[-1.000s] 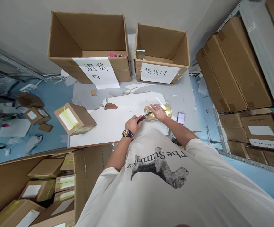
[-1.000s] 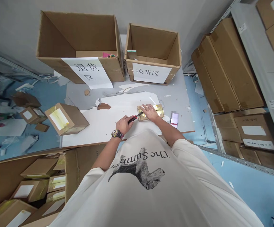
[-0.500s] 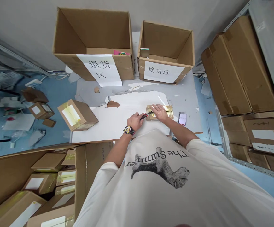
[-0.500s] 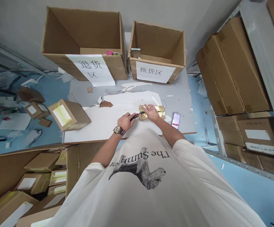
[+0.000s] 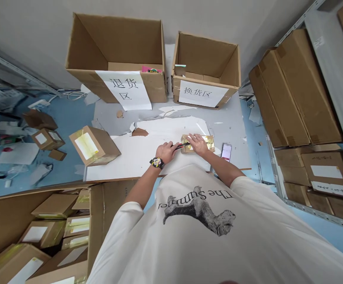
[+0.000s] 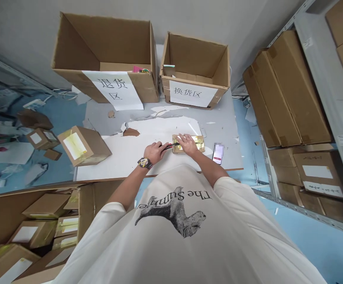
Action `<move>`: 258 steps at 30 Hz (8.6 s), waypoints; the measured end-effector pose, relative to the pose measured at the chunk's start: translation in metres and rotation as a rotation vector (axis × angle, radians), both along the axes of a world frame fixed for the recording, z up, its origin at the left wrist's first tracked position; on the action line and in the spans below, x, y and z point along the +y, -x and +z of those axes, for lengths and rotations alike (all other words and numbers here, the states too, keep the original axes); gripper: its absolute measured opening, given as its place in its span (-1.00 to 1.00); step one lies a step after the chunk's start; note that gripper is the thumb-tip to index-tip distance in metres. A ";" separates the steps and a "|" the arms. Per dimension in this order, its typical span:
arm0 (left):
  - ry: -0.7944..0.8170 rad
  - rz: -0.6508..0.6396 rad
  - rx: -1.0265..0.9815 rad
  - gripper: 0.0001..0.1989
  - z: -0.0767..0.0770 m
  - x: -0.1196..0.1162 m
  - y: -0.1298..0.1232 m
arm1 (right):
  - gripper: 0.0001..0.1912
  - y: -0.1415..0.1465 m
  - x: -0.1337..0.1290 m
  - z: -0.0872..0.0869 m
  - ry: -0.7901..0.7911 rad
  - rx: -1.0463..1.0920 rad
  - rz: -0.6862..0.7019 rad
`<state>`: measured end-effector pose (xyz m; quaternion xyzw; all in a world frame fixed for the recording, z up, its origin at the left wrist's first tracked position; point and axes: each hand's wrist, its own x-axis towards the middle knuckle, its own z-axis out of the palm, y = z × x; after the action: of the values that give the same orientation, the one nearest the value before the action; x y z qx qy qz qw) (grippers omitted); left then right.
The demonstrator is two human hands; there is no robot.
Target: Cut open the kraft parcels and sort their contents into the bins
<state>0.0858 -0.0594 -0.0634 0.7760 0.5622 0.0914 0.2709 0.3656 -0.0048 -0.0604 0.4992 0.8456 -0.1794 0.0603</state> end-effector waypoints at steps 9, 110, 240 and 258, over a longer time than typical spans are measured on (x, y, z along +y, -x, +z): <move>-0.037 -0.062 0.016 -0.45 0.003 0.007 0.021 | -0.27 -0.003 0.002 -0.009 -0.047 0.001 0.016; 0.139 0.508 -0.107 -0.38 -0.051 -0.014 0.000 | -0.17 -0.064 -0.005 -0.042 -0.350 0.275 -0.559; -0.086 0.079 -0.025 -0.32 -0.042 0.014 -0.028 | -0.23 -0.036 -0.005 0.047 -0.147 0.891 -0.705; -0.236 0.155 0.035 -0.20 -0.004 0.060 -0.037 | -0.09 -0.024 -0.058 0.035 0.210 1.143 -0.641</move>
<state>0.1232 0.0011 -0.0670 0.7583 0.6105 0.1639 0.1598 0.3897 -0.0623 -0.0259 0.5437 0.5321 -0.5064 -0.4060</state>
